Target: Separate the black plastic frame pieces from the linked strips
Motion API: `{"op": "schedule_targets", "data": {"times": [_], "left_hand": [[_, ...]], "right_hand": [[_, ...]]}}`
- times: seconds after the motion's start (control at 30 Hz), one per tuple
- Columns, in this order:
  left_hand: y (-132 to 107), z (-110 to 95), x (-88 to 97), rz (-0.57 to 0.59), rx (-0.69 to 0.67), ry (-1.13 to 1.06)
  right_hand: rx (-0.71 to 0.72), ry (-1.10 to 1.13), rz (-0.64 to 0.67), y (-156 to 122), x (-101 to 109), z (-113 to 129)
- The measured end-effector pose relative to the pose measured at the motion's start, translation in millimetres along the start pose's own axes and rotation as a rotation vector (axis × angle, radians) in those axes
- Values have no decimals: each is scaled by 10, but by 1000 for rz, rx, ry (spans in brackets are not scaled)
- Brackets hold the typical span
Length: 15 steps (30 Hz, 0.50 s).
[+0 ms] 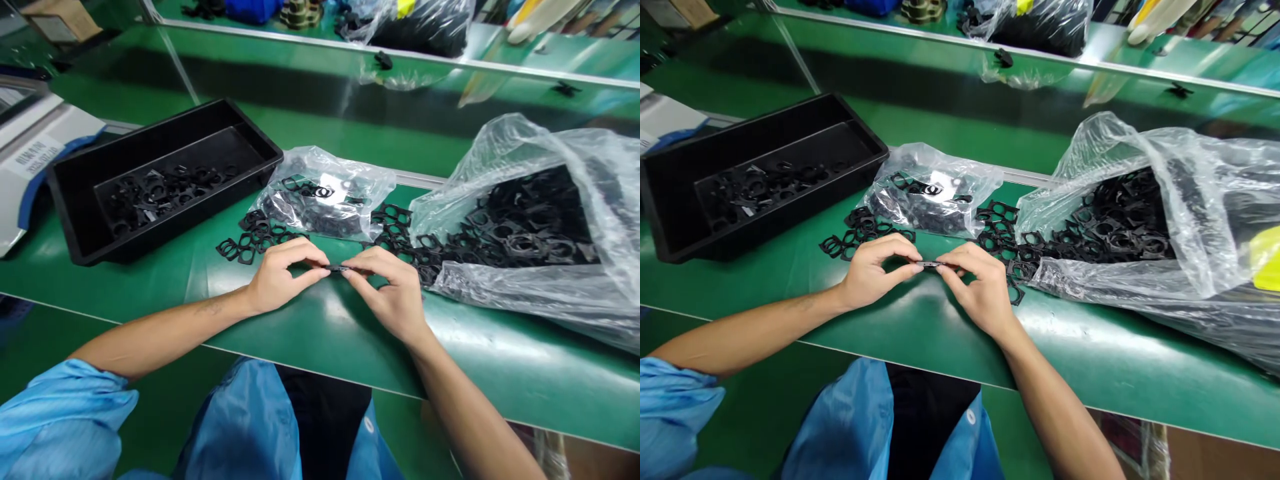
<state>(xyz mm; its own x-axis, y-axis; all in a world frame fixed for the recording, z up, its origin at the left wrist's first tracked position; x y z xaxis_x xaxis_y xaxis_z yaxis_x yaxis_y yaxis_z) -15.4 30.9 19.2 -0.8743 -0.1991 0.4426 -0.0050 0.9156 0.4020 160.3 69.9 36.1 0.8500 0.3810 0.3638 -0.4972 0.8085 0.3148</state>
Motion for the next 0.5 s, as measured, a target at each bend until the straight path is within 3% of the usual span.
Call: {"op": "schedule_targets", "data": {"times": [0.13, 0.27, 0.5], "left_hand": [[-24, -73, 50, -52, -144, 56], [-15, -79, 51, -37, -151, 20], [4, 209, -124, 102, 345, -287]], "right_hand": [[87, -65, -57, -25, 25, 52], [98, -19, -55, -19, 13, 70], [-284, 333, -21, 20, -65, -185]]}}
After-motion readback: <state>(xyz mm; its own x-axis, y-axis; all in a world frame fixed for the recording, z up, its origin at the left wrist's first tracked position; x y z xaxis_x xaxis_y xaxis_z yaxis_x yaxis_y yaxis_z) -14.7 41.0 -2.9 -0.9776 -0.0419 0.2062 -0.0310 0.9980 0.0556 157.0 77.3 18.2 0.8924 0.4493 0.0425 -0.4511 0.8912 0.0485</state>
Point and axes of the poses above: each hand's wrist, its own y-axis towards the middle knuckle, its own x-axis out of the back of the hand, z = x × y, the point moved 6 cm from there along y, towards the middle knuckle, and after that the axes turned 10 degrees about y, right-handed, at the moved point
